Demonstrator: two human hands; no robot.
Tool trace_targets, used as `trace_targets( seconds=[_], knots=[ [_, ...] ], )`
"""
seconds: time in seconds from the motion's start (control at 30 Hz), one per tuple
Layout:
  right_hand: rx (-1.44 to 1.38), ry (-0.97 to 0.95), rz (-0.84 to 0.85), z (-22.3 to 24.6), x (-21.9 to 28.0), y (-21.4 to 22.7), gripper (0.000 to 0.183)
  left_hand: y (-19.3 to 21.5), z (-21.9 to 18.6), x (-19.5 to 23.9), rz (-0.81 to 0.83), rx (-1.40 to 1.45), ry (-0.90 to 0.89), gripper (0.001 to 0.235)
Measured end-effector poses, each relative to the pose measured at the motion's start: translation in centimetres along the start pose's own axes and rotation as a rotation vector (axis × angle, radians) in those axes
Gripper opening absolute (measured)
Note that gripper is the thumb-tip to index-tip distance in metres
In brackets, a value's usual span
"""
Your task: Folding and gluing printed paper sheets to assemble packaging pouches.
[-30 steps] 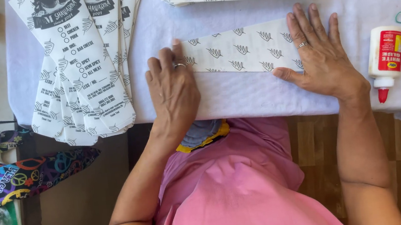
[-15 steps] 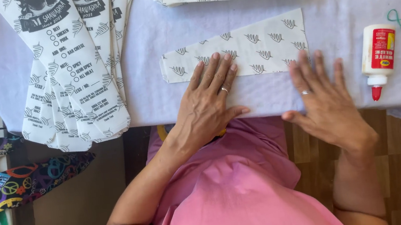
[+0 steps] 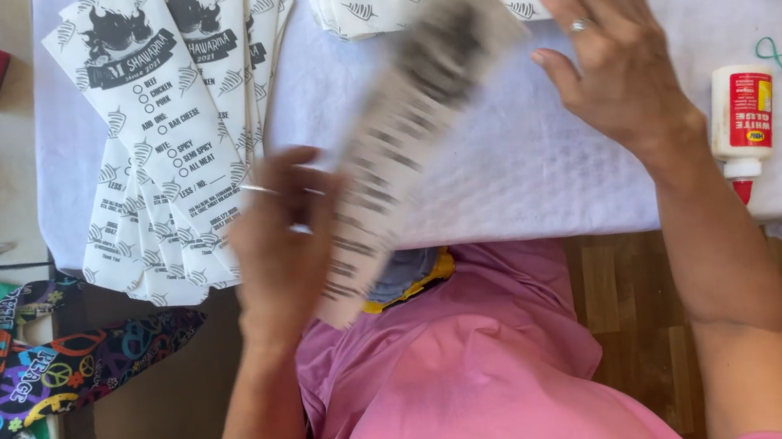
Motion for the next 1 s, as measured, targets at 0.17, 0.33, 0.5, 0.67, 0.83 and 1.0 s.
trace_targets(
  seconds=[0.17,0.33,0.5,0.67,0.83,1.0],
  knots=[
    [0.085,0.051,0.011,0.0,-0.4,-2.8,0.053,6.4,3.3,-3.2,-0.339,-0.245,-0.001,0.020],
    [0.231,0.116,-0.086,3.6,2.6,0.9,0.043,6.7,7.7,-3.8,-0.383,-0.756,-0.092,0.027],
    [-0.014,-0.050,0.153,6.2,6.9,2.2,0.062,2.0,2.9,-3.3,-0.361,-0.557,-0.400,0.016],
    [-0.028,-0.258,0.011,0.2,11.3,7.1,0.038,-8.9,-2.4,-0.3,0.075,-0.236,-0.643,0.022],
    [0.265,-0.790,0.108,-7.7,19.1,9.6,0.061,-13.5,-3.2,1.4,0.273,-0.290,-0.759,0.031],
    [-0.435,-1.287,-0.136,-10.9,24.5,6.6,0.048,-13.1,-2.9,0.9,0.213,-0.253,-0.790,0.020]
  ],
)
Point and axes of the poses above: each hand's wrist, its own x-axis away from the middle knuckle, its own y-axis out of the back of the hand, z = x × y, the point moved 8 cm from there along -x, towards the middle knuckle, and after that the axes turned 7 degrees about -z, right-handed, at the moved point
